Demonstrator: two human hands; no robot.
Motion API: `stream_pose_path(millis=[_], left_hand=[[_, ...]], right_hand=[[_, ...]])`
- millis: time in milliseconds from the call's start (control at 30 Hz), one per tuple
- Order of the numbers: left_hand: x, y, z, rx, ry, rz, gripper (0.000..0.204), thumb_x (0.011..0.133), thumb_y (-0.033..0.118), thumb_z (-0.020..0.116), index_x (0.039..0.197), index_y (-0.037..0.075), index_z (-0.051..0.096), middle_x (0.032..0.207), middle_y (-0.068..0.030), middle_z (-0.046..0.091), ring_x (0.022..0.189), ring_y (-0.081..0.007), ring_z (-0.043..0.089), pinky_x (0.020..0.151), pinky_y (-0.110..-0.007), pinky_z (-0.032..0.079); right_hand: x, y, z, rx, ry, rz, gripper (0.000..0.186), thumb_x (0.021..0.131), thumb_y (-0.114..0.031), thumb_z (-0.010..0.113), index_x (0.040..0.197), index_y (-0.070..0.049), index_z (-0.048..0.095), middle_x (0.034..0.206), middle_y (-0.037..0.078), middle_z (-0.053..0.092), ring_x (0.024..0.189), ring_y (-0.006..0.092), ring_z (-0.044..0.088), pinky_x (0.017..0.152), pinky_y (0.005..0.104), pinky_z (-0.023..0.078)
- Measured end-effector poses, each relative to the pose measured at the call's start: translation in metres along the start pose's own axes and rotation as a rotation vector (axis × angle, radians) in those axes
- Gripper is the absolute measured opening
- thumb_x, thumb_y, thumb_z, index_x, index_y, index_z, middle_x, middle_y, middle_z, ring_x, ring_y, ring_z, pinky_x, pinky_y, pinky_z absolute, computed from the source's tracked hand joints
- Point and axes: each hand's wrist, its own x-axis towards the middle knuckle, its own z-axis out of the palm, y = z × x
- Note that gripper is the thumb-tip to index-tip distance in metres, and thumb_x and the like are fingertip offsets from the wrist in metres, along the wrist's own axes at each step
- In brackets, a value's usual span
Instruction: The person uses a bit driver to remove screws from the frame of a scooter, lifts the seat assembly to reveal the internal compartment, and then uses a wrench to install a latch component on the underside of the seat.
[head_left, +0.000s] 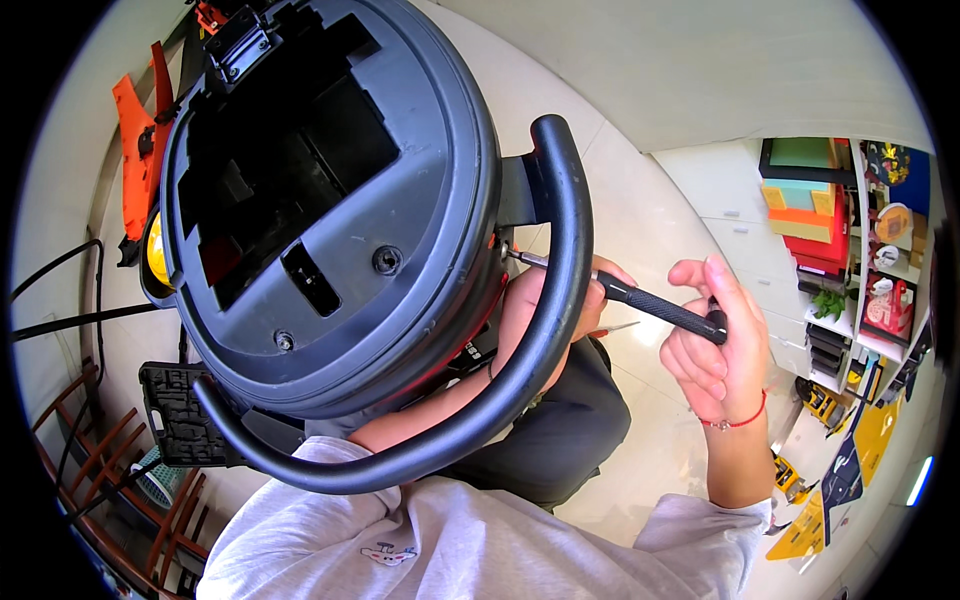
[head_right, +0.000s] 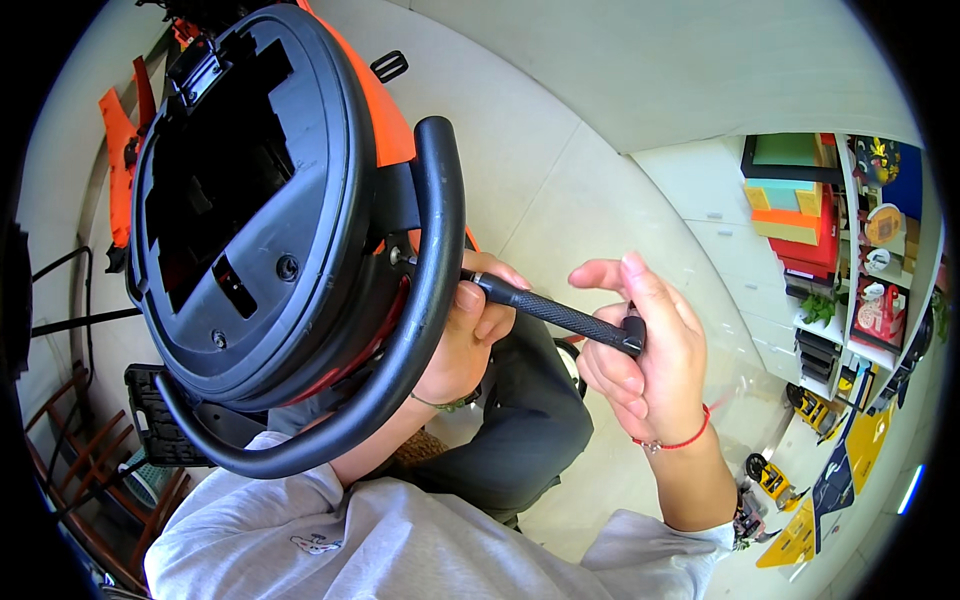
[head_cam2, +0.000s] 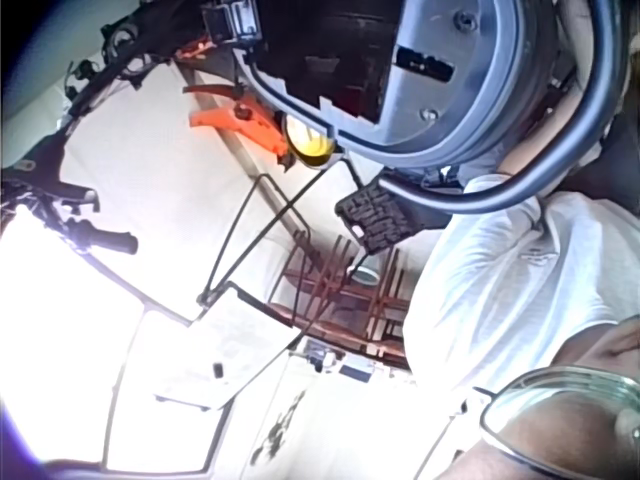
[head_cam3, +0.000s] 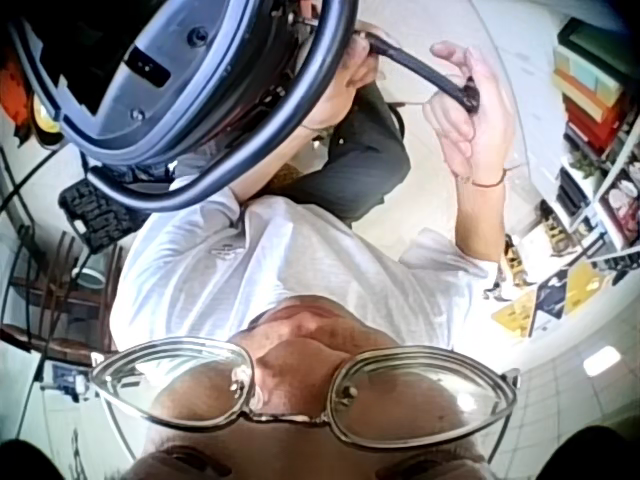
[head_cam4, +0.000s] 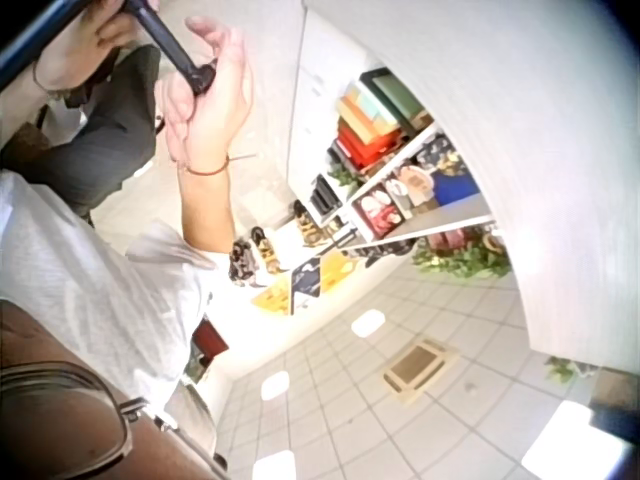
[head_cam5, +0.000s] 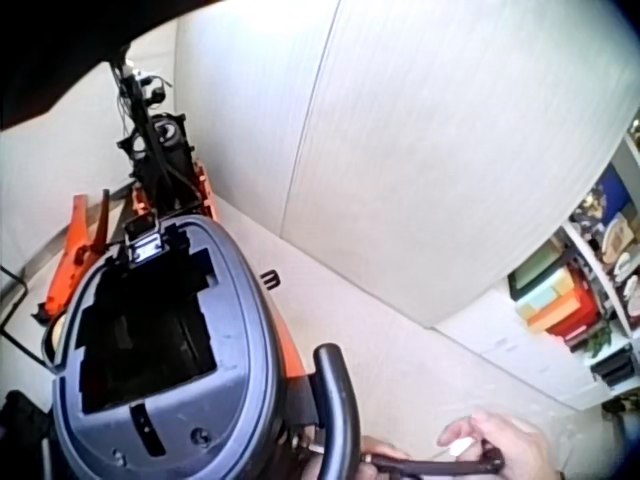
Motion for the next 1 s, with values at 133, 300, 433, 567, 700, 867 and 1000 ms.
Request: stream_pose_path(millis=[133, 300, 433, 567, 700, 867, 1000], left_hand=[[0.003, 0.001, 0.013, 0.123, 0.069, 0.015, 0.012, 0.089, 0.003, 0.051, 0.08, -0.001, 0.059, 0.065, 0.0, 0.051, 0.05, -0.0009, 0.036, 0.044, -0.018, 0.029], [-0.003, -0.015, -0.003, 0.069, -0.017, -0.035, 0.028, 0.093, 0.029, 0.054, 0.095, 0.002, 0.055, 0.07, -0.0007, 0.048, 0.05, -0.0053, 0.03, 0.047, -0.021, 0.022], [0.004, 0.001, 0.009, 0.072, -0.052, -0.027, 0.019, 0.093, 0.015, 0.05, 0.099, -0.002, 0.057, 0.055, 0.0079, 0.033, 0.046, -0.0008, 0.027, 0.043, -0.02, 0.018], [0.002, -0.004, 0.008, 0.151, -0.041, -0.089, 0.018, 0.094, 0.019, 0.052, 0.098, 0.002, 0.058, 0.056, 0.0102, 0.032, 0.047, 0.0009, 0.026, 0.043, -0.019, 0.017], [-0.001, -0.001, 0.013, 0.203, 0.027, -0.038, 0.022, 0.094, 0.022, 0.053, 0.098, 0.001, 0.057, 0.058, 0.0095, 0.033, 0.049, 0.0001, 0.025, 0.044, -0.02, 0.017], [-0.005, 0.0, 0.016, 0.161, 0.018, -0.021, 0.024, 0.094, 0.024, 0.053, 0.096, 0.0, 0.056, 0.058, 0.0086, 0.033, 0.049, -0.0005, 0.025, 0.044, -0.02, 0.017], [-0.006, 0.0, 0.014, 0.206, 0.041, -0.02, 0.02, 0.094, 0.021, 0.053, 0.092, 0.001, 0.057, 0.056, 0.0093, 0.032, 0.049, 0.0003, 0.025, 0.044, -0.02, 0.017]], right_hand=[[-0.005, 0.016, -0.014, -0.22, -0.023, -0.324, 0.046, 0.098, -0.038, 0.034, 0.112, 0.004, 0.048, 0.063, 0.008, 0.055, 0.046, 0.0121, 0.049, 0.045, 0.0244, 0.036], [-0.012, 0.016, -0.046, -1.653, 0.05, -1.168, 0.037, 0.09, -0.029, 0.057, 0.107, 0.004, 0.054, 0.08, 0.009, 0.061, 0.069, 0.0162, 0.058, 0.06, 0.0313, 0.044], [-0.023, 0.02, -0.019, -0.692, 0.12, -0.374, 0.04, 0.096, -0.033, 0.046, 0.083, 0.004, 0.053, 0.05, 0.005, 0.05, 0.04, 0.0123, 0.047, 0.042, 0.0252, 0.038], [-0.02, 0.015, -0.021, -0.19, -0.046, 0.047, 0.051, 0.097, -0.044, 0.038, 0.074, 0.0, 0.049, 0.038, 0.004, 0.039, 0.031, 0.0102, 0.036, 0.035, 0.0243, 0.031], [-0.017, 0.035, -0.002, -0.875, 0.192, -0.773, 0.031, 0.089, -0.026, 0.06, 0.1, 0.003, 0.054, 0.07, 0.011, 0.061, 0.061, 0.0171, 0.058, 0.057, 0.0298, 0.047], [-0.013, 0.004, -0.028, -1.705, -0.061, -1.299, 0.054, 0.066, -0.024, 0.078, 0.107, -0.001, 0.054, 0.077, 0.009, 0.062, 0.068, 0.0227, 0.06, 0.059, 0.0303, 0.044], [-0.017, 0.007, -0.023, -1.383, -0.017, -0.944, 0.028, 0.086, -0.029, 0.06, 0.085, -0.002, 0.056, 0.055, 0.007, 0.055, 0.045, 0.0181, 0.053, 0.045, 0.0272, 0.04]])
